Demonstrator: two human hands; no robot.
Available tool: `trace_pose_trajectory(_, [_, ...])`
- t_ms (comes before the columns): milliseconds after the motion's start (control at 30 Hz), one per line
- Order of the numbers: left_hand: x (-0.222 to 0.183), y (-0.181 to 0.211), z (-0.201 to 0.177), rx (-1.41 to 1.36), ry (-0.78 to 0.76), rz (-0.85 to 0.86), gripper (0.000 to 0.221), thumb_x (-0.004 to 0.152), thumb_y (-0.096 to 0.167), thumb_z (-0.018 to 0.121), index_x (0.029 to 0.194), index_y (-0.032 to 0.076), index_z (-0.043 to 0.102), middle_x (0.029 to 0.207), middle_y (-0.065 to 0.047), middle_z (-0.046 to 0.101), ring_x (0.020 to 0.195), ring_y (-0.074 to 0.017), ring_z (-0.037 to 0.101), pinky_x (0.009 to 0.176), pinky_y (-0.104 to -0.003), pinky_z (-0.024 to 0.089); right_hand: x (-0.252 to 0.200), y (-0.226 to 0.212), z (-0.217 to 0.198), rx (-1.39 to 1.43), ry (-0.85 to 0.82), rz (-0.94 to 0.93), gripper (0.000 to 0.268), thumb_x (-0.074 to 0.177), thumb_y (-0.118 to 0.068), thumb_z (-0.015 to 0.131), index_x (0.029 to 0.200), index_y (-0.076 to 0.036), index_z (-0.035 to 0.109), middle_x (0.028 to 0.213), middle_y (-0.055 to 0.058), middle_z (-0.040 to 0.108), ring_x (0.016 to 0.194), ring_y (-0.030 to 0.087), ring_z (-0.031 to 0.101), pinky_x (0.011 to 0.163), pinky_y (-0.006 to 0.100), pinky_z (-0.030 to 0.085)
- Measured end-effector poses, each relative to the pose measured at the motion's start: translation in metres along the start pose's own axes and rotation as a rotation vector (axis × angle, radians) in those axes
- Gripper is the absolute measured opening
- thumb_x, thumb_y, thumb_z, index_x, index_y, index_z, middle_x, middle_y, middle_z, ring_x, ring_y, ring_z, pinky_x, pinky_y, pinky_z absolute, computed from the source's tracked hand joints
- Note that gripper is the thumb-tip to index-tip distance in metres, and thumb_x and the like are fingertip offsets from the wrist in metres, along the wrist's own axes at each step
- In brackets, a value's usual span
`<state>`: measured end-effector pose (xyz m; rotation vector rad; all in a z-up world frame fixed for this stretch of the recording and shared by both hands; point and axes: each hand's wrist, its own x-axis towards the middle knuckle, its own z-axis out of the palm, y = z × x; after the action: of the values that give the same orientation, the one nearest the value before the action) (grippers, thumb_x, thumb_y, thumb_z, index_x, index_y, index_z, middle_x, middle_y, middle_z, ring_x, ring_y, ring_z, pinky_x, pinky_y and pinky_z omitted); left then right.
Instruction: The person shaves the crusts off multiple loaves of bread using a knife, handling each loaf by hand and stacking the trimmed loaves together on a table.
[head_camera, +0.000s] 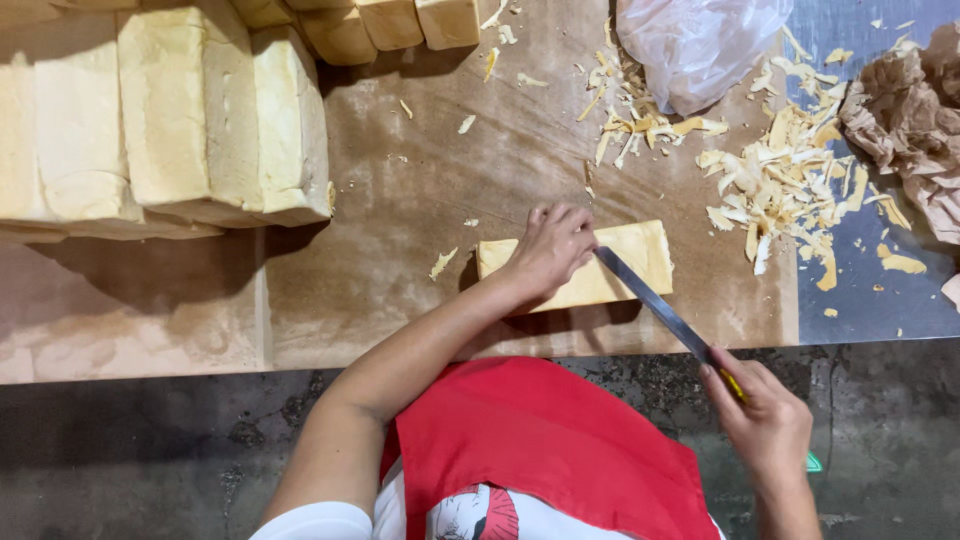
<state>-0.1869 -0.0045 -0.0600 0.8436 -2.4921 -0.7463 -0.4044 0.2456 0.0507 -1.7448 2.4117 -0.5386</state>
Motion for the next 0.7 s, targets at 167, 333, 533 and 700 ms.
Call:
trace_pose_trajectory(167, [-0.039,-0.053,-0.019,-0.518,0.263,-0.125,0.025,0.109,0.020,0.060,0.131,0.011,0.062,0.142,-0.009,0.057,0.142,-0.0279,0.049,0.124,-0.046,0.039,0.024,0.062,0.028,0.539,-0.215,0.520,0.046,0.091,-0.018,0.077,0.136,-0.012,0.071,0.101,0.002,0.072,0.075,0.010,0.059,0.059,0.025,0.045])
trace_pose_trajectory(333, [-0.135,-0.070,-0.042,-0.128,-0.073,-0.231,0.129,0.060,0.018,0.083,0.158,-0.012,0.005,0.162,-0.037,0.006,0.153,-0.0527,0.006,0.118,-0.061,0.018,0.076,0.050,0.111,0.976,-0.317,0.612,0.053,0.082,-0.006,0.067,0.133,-0.020,0.062,0.099,-0.008,0.073,0.069,0.005,0.061,0.054,0.019,0.048])
trace_pose_trajectory(533, [-0.107,-0.039,-0.047,-0.379,0.023,-0.477,0.105,0.087,0.062,0.062,0.160,0.000,0.020,0.145,-0.029,0.051,0.135,-0.0433,0.049,0.111,-0.050,0.040,0.104,0.032,0.069,0.882,-0.092,0.427,0.025,0.097,-0.012,0.070,0.122,-0.007,0.072,0.080,0.000,0.066,0.063,0.006,0.054,0.052,0.020,0.043])
trace_pose_trajectory(700, [-0.093,-0.051,-0.038,-0.241,-0.157,-0.747,0.074,0.109,0.063,0.032,0.123,0.001,0.071,0.114,-0.030,0.074,0.116,-0.0434,0.070,0.101,-0.048,0.053,0.119,0.024,0.097,0.874,-0.181,0.530,0.020,0.103,-0.019,0.071,0.113,-0.003,0.073,0.073,0.002,0.062,0.058,0.008,0.051,0.048,0.023,0.038])
